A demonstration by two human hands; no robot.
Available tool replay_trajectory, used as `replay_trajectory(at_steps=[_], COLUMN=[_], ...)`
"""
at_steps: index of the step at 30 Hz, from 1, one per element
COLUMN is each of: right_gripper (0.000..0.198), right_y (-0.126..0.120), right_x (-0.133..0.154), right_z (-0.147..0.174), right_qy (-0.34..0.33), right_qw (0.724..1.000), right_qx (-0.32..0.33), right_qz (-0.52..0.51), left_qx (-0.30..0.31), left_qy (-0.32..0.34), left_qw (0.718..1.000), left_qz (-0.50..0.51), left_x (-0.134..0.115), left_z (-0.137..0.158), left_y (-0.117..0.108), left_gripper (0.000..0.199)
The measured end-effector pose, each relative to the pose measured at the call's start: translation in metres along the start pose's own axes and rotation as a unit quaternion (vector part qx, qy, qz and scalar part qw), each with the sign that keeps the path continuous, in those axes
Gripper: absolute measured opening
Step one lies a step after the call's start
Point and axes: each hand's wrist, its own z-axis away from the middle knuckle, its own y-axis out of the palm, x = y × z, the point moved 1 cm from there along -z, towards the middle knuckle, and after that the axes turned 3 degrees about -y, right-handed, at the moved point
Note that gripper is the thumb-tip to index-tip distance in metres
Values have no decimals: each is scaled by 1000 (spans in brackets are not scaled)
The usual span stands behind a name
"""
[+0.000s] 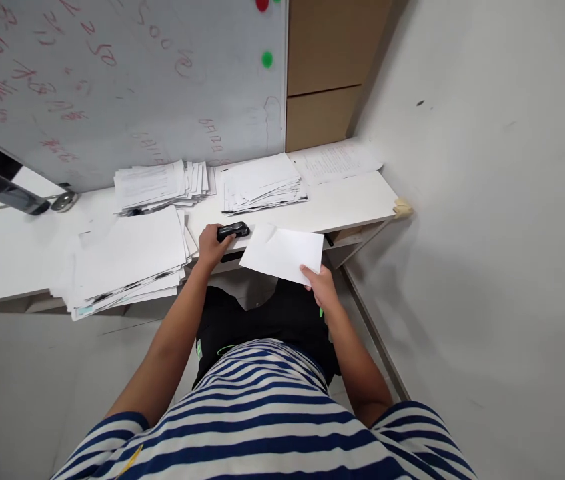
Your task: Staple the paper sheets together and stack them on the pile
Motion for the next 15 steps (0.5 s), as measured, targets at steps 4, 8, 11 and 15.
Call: replay_trajectory(at_steps=[4, 8, 11, 15], right_gripper=[37, 37, 37, 40], right_y=[0, 5, 11, 16], right_x=[5, 11, 16, 17], right_z=[-7, -11, -13, -17], right_qy=[-11, -22, -34, -49], right_qw=[999, 998, 995, 986], right_qx=[-11, 13, 27, 37], right_qz=[31, 50, 89, 152], left_qx=[8, 18, 22, 10], left_qy=[36, 44, 34, 15], left_qw=[999, 998, 999, 1000], left_qz=[20, 29, 26, 18], left_x=[2, 0, -1, -4], left_z=[4, 6, 6, 9], left_y=[-4, -6, -6, -7], left_gripper=[33, 32, 34, 31])
